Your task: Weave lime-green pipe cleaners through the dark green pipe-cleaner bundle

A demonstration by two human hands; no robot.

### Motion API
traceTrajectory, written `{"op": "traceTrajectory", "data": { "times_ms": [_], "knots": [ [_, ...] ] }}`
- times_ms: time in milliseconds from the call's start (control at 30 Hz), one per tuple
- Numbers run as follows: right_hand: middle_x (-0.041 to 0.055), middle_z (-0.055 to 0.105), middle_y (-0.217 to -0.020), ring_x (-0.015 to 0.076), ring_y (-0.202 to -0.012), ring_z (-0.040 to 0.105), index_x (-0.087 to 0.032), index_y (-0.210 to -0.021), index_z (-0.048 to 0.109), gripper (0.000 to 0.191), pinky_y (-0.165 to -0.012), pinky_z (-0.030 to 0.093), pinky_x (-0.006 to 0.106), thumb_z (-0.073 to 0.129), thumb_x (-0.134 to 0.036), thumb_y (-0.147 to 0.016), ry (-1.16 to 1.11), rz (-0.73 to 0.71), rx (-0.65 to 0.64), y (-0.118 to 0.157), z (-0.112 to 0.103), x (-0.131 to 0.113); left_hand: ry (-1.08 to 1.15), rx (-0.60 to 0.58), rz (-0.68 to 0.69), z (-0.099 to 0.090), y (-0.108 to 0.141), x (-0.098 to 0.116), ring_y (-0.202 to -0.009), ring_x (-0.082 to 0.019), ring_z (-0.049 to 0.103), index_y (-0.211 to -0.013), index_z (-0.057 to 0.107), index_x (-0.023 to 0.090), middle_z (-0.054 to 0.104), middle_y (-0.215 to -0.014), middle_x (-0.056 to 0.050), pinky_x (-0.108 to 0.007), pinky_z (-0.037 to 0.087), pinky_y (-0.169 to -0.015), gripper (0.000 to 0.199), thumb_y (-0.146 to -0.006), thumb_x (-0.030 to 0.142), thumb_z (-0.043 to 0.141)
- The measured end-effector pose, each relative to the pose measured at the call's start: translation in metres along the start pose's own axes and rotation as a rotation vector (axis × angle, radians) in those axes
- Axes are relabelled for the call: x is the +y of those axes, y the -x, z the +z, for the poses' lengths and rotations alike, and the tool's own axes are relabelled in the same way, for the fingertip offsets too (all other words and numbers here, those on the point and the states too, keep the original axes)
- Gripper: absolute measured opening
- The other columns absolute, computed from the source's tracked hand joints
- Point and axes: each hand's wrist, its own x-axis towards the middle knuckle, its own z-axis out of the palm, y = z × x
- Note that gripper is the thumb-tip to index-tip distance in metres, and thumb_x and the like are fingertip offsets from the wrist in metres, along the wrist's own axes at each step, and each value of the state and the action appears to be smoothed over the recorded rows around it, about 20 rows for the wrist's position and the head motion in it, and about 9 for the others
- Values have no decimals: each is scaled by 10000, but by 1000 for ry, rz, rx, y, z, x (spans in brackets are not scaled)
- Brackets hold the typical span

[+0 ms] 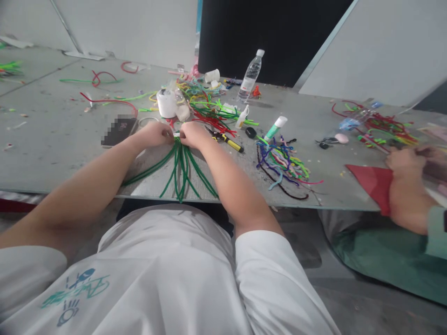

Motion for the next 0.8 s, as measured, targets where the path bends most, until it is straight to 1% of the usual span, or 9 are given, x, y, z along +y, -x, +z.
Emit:
{"op": "traceTrajectory", "data": {
  "times_ms": [133, 200, 267, 300, 367, 433, 567, 700, 800],
  "knots": [
    [155, 871, -1131, 294, -1096, 774, -140, -1105, 908, 269, -958, 527, 341, 697, -219, -959, -70, -12, 41, 6, -4, 5, -49, 0, 20, -6, 3, 2, -928, -249, 774, -1254, 893, 227, 845, -992, -48, -313, 563, -864, 450, -889, 405, 697],
    [141, 866, -1181, 268, -1084, 771, -145, -1164, 897, 310, -964, 533, 329, 651, -215, -990, -103, 7, 84, 12, -9, 12, -76, -14, 62, -11, 6, 4, -957, -251, 778, -1228, 905, 249, 851, -1018, -44, -319, 567, -894, 431, -890, 397, 683],
    [152, 856, -1220, 264, -1087, 767, -129, -1209, 877, 360, -986, 540, 341, 577, -207, -1026, -125, 50, 148, 20, -16, 23, -102, -28, 104, -15, 9, 6, -996, -260, 781, -1188, 918, 262, 858, -1043, -46, -332, 570, -934, 412, -898, 394, 657],
    [154, 853, -1222, 268, -1093, 764, -128, -1209, 868, 365, -1001, 543, 351, 558, -208, -1036, -139, 83, 190, 23, -19, 29, -115, -32, 118, -17, 10, 7, -1022, -267, 782, -1188, 919, 264, 863, -1062, -49, -339, 570, -954, 418, -905, 397, 641],
    [141, 856, -1159, 264, -1059, 761, -140, -1137, 862, 300, -1002, 549, 358, 593, -207, -1020, -229, 228, 310, 29, -23, 41, -137, -35, 131, -19, 11, 9, -1074, -284, 781, -1234, 909, 264, 870, -1112, -60, -358, 570, -984, 458, -921, 404, 606],
    [129, 855, -1124, 258, -1032, 757, -155, -1097, 847, 252, -994, 559, 362, 614, -215, -1020, -270, 312, 367, 33, -25, 51, -158, -47, 126, -19, 11, 11, -1099, -300, 782, -1277, 898, 260, 871, -1133, -73, -370, 568, -990, 494, -930, 414, 582],
    [122, 856, -1091, 259, -1021, 761, -173, -1045, 835, 227, -979, 568, 366, 613, -208, -1014, -252, 413, 361, 35, -23, 60, -185, -132, 96, -19, 12, 15, -1042, -292, 792, -1250, 910, 263, 868, -1020, -71, -348, 555, -947, 490, -944, 434, 568],
    [128, 865, -1097, 270, -1031, 777, -177, -1041, 854, 242, -975, 577, 369, 619, -202, -991, -244, 420, 328, 33, -18, 58, -168, -240, 67, -22, 16, 19, -934, -240, 778, -1254, 907, 306, 865, -930, -21, -296, 538, -876, 482, -975, 498, 563],
    [130, 872, -1071, 277, -1010, 788, -173, -1027, 870, 250, -960, 579, 369, 628, -200, -970, -241, 406, 289, 33, -15, 52, -140, -290, 42, -26, 19, 20, -880, -204, 764, -1300, 890, 348, 874, -952, 13, -263, 533, -841, 493, -973, 561, 589]
  ]
}}
